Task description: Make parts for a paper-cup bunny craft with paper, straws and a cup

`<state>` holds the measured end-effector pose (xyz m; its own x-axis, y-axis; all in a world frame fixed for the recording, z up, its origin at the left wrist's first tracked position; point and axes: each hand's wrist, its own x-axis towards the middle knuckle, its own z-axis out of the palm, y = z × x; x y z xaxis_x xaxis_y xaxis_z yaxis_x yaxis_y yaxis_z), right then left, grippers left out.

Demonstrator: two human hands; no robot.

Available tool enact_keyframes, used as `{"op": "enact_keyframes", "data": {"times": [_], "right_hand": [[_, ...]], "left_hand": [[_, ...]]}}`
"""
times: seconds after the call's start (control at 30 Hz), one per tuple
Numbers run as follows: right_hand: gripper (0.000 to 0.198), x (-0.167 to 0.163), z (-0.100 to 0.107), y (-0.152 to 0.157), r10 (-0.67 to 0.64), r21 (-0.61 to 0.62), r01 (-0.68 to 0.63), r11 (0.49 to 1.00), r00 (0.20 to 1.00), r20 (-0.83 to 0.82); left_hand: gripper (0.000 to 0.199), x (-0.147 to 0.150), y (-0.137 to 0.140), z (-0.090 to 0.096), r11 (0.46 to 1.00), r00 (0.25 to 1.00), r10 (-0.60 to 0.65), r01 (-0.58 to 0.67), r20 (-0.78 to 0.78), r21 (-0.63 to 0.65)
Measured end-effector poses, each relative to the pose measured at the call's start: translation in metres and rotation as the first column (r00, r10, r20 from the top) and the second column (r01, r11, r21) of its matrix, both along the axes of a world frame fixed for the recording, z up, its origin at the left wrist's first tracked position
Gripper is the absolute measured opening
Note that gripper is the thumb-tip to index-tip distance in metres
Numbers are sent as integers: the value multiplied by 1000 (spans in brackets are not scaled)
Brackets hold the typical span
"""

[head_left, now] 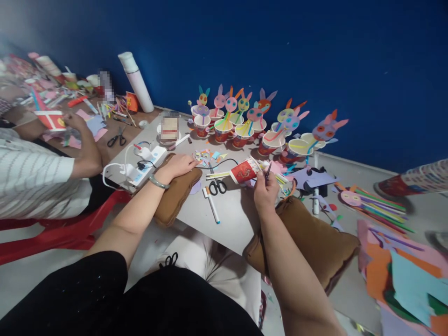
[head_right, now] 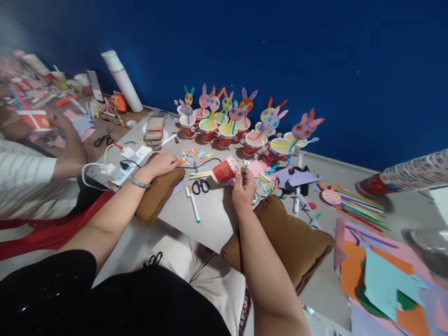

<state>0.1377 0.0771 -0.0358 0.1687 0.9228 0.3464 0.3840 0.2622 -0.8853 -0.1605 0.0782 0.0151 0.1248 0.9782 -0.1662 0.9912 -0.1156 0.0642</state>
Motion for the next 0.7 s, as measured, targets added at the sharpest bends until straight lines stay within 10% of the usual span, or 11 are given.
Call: {"op": "enact_keyframes", "data": {"times": [0.4,0.57,0.7], "right_hand": [[30,-4,1,-3,106,0,-106,994,993,-58],[28,-3,2,-6,175,-10,-176,984,983,-59],[26,-3,1,-4,188,2,-188,982,981,-37]], "left_hand": [[38,40,8,5,986,964,-122,90,238,140],[40,93,31,1,845,577,-518,232,632,482],[28,107,42,-12,826,416,-561,340,716,450]]}}
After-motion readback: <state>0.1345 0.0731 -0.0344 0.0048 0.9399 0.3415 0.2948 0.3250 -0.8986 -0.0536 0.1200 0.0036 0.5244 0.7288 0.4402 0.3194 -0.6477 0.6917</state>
